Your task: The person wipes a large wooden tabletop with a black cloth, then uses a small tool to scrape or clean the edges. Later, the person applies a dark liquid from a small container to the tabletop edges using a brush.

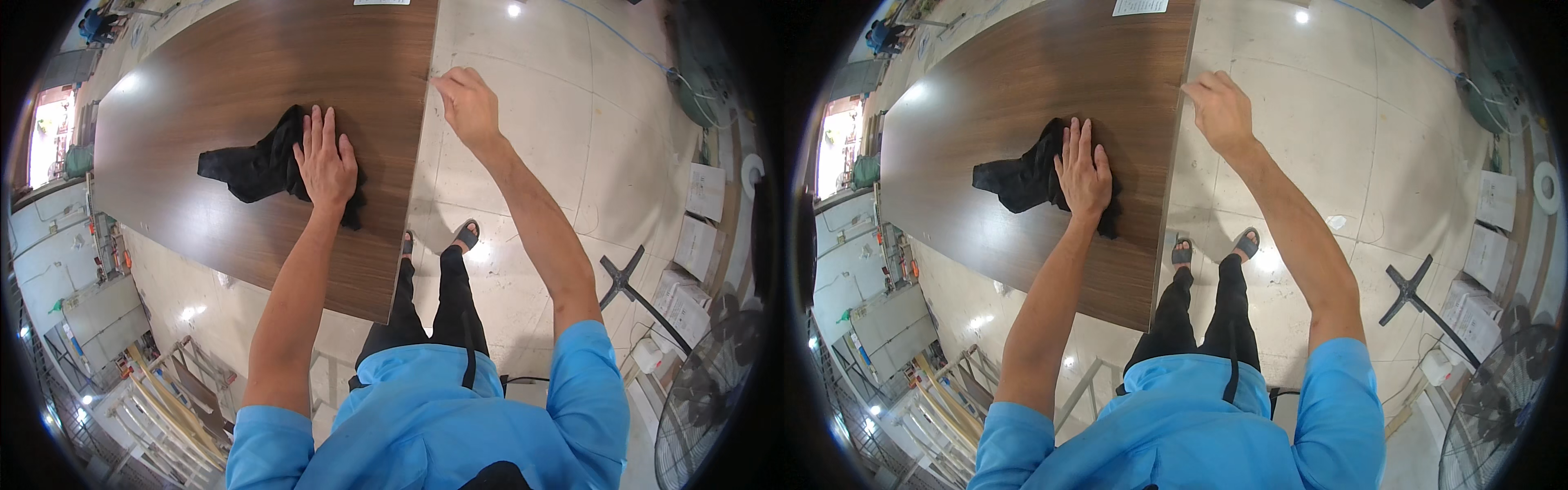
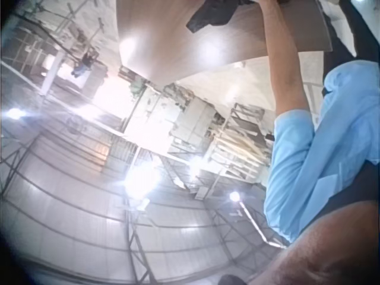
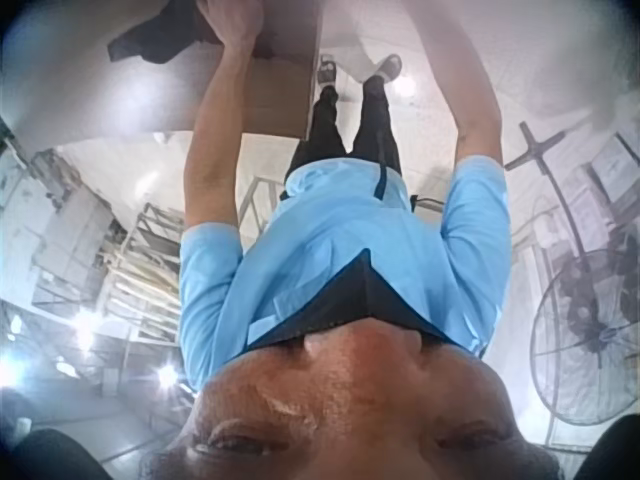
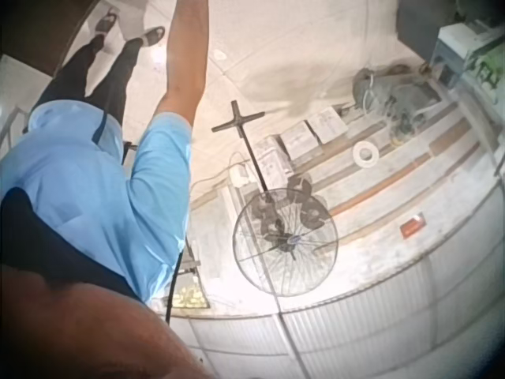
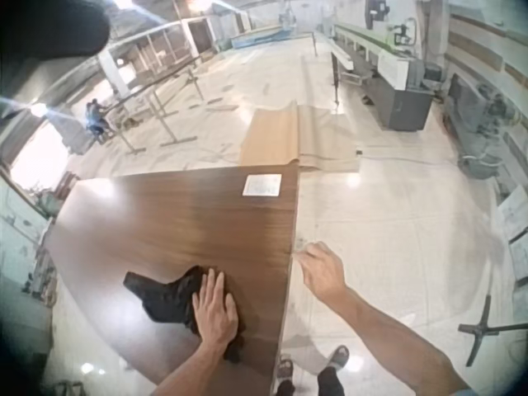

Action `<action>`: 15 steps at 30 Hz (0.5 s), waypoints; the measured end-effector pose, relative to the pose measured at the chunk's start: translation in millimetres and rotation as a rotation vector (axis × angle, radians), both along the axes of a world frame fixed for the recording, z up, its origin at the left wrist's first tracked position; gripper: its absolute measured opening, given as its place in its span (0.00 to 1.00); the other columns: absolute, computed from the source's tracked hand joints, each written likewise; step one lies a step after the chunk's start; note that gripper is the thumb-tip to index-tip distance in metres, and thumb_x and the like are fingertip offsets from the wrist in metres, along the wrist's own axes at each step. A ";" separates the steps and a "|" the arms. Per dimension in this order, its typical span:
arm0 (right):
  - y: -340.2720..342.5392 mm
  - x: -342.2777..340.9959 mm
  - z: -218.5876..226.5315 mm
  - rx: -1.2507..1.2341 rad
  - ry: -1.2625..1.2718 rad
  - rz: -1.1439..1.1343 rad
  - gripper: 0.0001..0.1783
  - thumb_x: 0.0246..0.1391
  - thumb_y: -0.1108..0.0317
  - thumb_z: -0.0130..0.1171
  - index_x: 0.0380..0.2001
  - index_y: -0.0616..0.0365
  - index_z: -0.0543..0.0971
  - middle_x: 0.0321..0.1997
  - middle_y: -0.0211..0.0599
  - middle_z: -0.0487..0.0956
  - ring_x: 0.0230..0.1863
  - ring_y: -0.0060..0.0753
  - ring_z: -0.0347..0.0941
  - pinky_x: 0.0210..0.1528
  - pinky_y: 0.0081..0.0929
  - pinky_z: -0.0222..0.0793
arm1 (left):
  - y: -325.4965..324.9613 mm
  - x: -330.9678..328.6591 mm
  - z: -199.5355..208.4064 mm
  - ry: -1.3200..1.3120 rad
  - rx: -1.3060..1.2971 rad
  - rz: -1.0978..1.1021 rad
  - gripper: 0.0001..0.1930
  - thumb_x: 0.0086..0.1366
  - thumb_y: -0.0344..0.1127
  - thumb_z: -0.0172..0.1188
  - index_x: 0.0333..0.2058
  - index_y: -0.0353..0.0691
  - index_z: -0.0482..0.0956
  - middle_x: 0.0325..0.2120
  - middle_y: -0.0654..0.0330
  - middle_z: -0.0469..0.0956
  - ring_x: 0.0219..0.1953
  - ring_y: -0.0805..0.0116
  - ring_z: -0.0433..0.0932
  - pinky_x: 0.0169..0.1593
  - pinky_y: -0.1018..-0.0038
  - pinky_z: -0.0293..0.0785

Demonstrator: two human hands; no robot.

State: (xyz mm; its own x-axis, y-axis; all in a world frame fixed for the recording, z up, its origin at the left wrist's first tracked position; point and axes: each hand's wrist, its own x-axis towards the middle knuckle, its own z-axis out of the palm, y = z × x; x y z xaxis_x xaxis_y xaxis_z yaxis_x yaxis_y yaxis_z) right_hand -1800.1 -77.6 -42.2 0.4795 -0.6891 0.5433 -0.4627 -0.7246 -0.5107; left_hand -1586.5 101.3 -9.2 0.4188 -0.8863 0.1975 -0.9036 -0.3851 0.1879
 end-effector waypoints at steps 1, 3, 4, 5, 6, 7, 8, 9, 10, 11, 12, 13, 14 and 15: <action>9.1 -3.0 -2.9 -0.039 0.011 0.049 0.12 0.52 0.76 0.59 0.37 0.55 0.87 0.40 0.37 0.84 0.40 0.45 0.78 0.41 0.41 0.78 | 0.3 0.0 -0.1 -0.004 -0.018 -0.007 0.28 0.76 0.42 0.49 0.72 0.49 0.65 0.74 0.57 0.62 0.77 0.55 0.57 0.74 0.42 0.54; 48.5 -16.8 1.2 0.006 0.063 0.230 0.11 0.52 0.75 0.58 0.37 0.57 0.86 0.41 0.37 0.84 0.44 0.45 0.79 0.43 0.41 0.79 | 2.0 -0.2 -0.5 0.012 0.007 0.015 0.27 0.75 0.42 0.50 0.71 0.48 0.66 0.74 0.57 0.62 0.76 0.56 0.58 0.73 0.43 0.54; 79.8 -28.8 9.2 0.105 0.122 0.329 0.11 0.53 0.75 0.58 0.38 0.57 0.86 0.41 0.38 0.84 0.46 0.44 0.80 0.45 0.41 0.79 | 1.7 0.2 -0.5 0.004 -0.027 -0.005 0.27 0.75 0.42 0.50 0.71 0.48 0.66 0.74 0.57 0.63 0.76 0.57 0.58 0.73 0.43 0.54; 111.0 -43.9 19.5 0.220 0.086 0.451 0.10 0.53 0.73 0.58 0.38 0.58 0.85 0.42 0.39 0.83 0.49 0.44 0.79 0.48 0.41 0.78 | 1.7 0.6 -0.9 0.021 -0.003 0.017 0.27 0.75 0.42 0.50 0.71 0.48 0.66 0.74 0.58 0.63 0.76 0.57 0.58 0.73 0.43 0.54; 144.5 -67.8 36.1 0.426 0.241 0.630 0.12 0.51 0.74 0.59 0.39 0.54 0.85 0.43 0.39 0.83 0.50 0.45 0.78 0.51 0.41 0.77 | 1.1 1.5 -1.4 0.024 -0.016 0.018 0.27 0.75 0.42 0.50 0.71 0.48 0.66 0.74 0.58 0.63 0.76 0.58 0.59 0.73 0.43 0.54; 173.5 -92.9 53.0 0.572 0.464 0.731 0.13 0.49 0.76 0.61 0.38 0.51 0.85 0.42 0.39 0.82 0.49 0.46 0.78 0.51 0.42 0.76 | 0.8 2.5 -2.0 0.031 -0.030 0.018 0.27 0.75 0.42 0.51 0.71 0.47 0.67 0.73 0.58 0.64 0.76 0.58 0.59 0.73 0.44 0.55; 199.0 -121.9 71.8 0.628 0.331 0.688 0.13 0.48 0.77 0.64 0.39 0.50 0.85 0.41 0.37 0.81 0.46 0.47 0.78 0.46 0.43 0.77 | 0.3 3.7 -3.4 0.030 -0.019 0.037 0.27 0.75 0.42 0.51 0.71 0.47 0.67 0.73 0.58 0.64 0.76 0.58 0.60 0.73 0.44 0.55; 220.8 -154.1 92.6 0.734 0.169 0.514 0.10 0.50 0.77 0.66 0.37 0.53 0.85 0.39 0.37 0.82 0.41 0.46 0.79 0.41 0.39 0.76 | 0.8 4.7 -4.6 0.020 -0.040 0.029 0.27 0.75 0.42 0.51 0.71 0.47 0.67 0.73 0.59 0.64 0.75 0.58 0.60 0.73 0.44 0.55; 239.1 -183.8 110.8 0.758 0.157 0.315 0.08 0.51 0.78 0.67 0.36 0.55 0.85 0.37 0.38 0.82 0.39 0.46 0.79 0.40 0.38 0.75 | 1.5 5.7 -6.6 0.011 -0.043 0.031 0.27 0.75 0.42 0.51 0.71 0.47 0.67 0.73 0.59 0.64 0.75 0.58 0.60 0.73 0.44 0.55; 258.7 -212.0 131.2 0.822 0.181 0.099 0.07 0.52 0.79 0.67 0.35 0.58 0.85 0.36 0.39 0.82 0.37 0.45 0.79 0.39 0.36 0.75 | 2.8 6.5 -8.3 -0.004 -0.056 0.032 0.27 0.75 0.41 0.51 0.71 0.47 0.67 0.73 0.59 0.64 0.75 0.58 0.61 0.73 0.44 0.55; 283.6 -238.2 153.7 0.785 0.138 -0.133 0.07 0.52 0.81 0.67 0.34 0.60 0.84 0.35 0.40 0.82 0.36 0.44 0.79 0.39 0.36 0.74 | 4.6 7.1 -9.8 0.018 -0.084 0.014 0.27 0.75 0.41 0.52 0.70 0.47 0.67 0.73 0.59 0.65 0.75 0.58 0.61 0.73 0.44 0.55; 309.5 -261.5 177.4 0.815 0.144 -0.405 0.07 0.52 0.83 0.67 0.33 0.62 0.84 0.33 0.42 0.82 0.35 0.43 0.78 0.39 0.35 0.74 | 6.8 7.2 -10.8 0.047 -0.068 0.023 0.27 0.75 0.41 0.52 0.70 0.47 0.67 0.73 0.59 0.65 0.75 0.59 0.61 0.73 0.44 0.55; 344.8 -277.2 202.4 0.801 0.142 -0.633 0.06 0.53 0.85 0.65 0.34 0.65 0.83 0.33 0.43 0.81 0.35 0.40 0.78 0.40 0.34 0.74 | 8.8 7.3 -10.8 0.060 -0.068 0.024 0.27 0.75 0.42 0.52 0.70 0.47 0.67 0.73 0.59 0.65 0.75 0.59 0.61 0.73 0.44 0.55; 378.7 -286.7 218.8 0.729 -0.013 -0.736 0.05 0.53 0.84 0.65 0.34 0.66 0.82 0.32 0.42 0.80 0.35 0.37 0.77 0.41 0.32 0.74 | 10.0 6.9 -10.5 0.041 -0.109 0.001 0.27 0.75 0.42 0.52 0.70 0.46 0.67 0.73 0.60 0.65 0.75 0.59 0.61 0.73 0.44 0.55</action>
State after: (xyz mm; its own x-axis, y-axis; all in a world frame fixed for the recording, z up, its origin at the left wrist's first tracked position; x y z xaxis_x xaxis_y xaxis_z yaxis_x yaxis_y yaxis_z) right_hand -2086.8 301.1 176.6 -0.1962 -0.9731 -0.1208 -0.6572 0.2219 -0.7203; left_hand -1579.6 111.3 -19.7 0.4295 -0.8600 0.2757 -0.8939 -0.3614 0.2651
